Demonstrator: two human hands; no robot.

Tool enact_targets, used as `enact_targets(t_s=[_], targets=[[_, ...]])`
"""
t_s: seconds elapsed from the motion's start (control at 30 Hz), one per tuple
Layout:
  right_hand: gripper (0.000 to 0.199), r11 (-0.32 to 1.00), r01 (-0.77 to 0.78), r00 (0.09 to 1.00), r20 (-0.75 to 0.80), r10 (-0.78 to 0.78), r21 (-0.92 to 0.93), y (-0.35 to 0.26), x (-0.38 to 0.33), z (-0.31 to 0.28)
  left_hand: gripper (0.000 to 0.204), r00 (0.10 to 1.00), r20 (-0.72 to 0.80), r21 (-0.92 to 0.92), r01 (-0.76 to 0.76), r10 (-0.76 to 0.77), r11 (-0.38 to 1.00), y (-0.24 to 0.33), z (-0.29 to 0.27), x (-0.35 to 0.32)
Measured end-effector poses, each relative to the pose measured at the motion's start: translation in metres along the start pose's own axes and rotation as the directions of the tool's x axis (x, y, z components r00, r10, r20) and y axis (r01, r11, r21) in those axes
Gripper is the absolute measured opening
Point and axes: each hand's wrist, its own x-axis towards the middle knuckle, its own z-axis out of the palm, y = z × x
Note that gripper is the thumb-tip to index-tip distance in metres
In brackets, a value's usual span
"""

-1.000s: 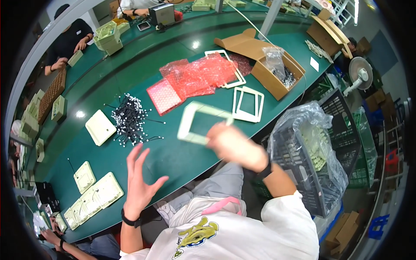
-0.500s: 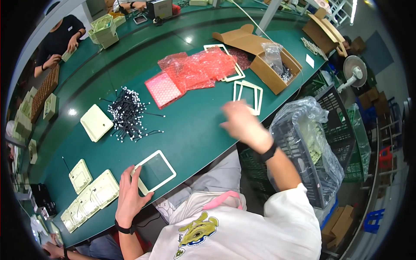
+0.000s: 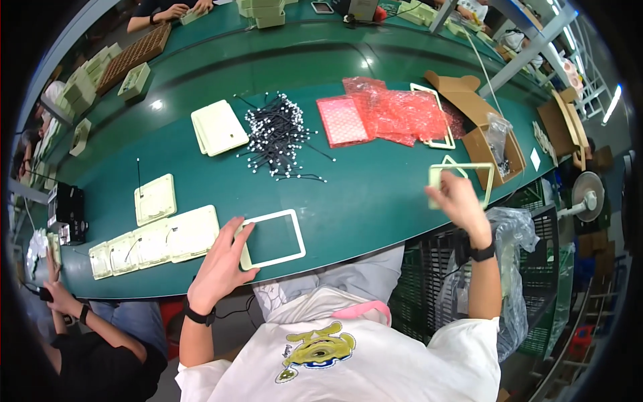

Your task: The person removes a screen from a bubble wrap bag, fits it into a plastic frame, and inserts a wire into the back. They then snap a plastic cover over the assembly and place the completed unit into a crate.

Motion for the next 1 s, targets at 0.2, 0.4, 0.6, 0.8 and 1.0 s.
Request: enact_targets(t_s=[0.2,0.4,0.6,0.8,1.0], targets=[[0.043,0.917,0.261,0.911,0.238,-0.338,0.301,-0.103,0.000,0.107,0.096,0.997,0.061,-0.029,-0.046,0.048,0.998,0.004,-0.008,0.016],[0.049,0.942,0.096,0.871,0.432,-0.235,0.321,-0.127,0.021,0.122,0.097,0.997,0.048,0.012,-0.061,0.060,0.998,0.002,-0.005,0.015],[0.052,0.944,0.246,0.966,0.029,-0.258,0.222,-0.123,0.075,0.082,0.093,0.998,0.032,0.045,-0.050,0.049,0.998,0.003,-0.009,0.007],[0.084,0.965,0.071,0.994,-0.064,-0.090,-0.252,-0.114,0.185,0.109,0.069,0.985,-0.127,-0.275,-0.146,0.114,0.950,0.043,-0.031,0.030],[0.102,0.937,-0.214,0.973,0.022,0.228,-0.275,-0.116,0.195,0.108,0.035,0.998,0.043,-0.798,0.060,-0.043,0.599,0.079,-0.039,0.141]])
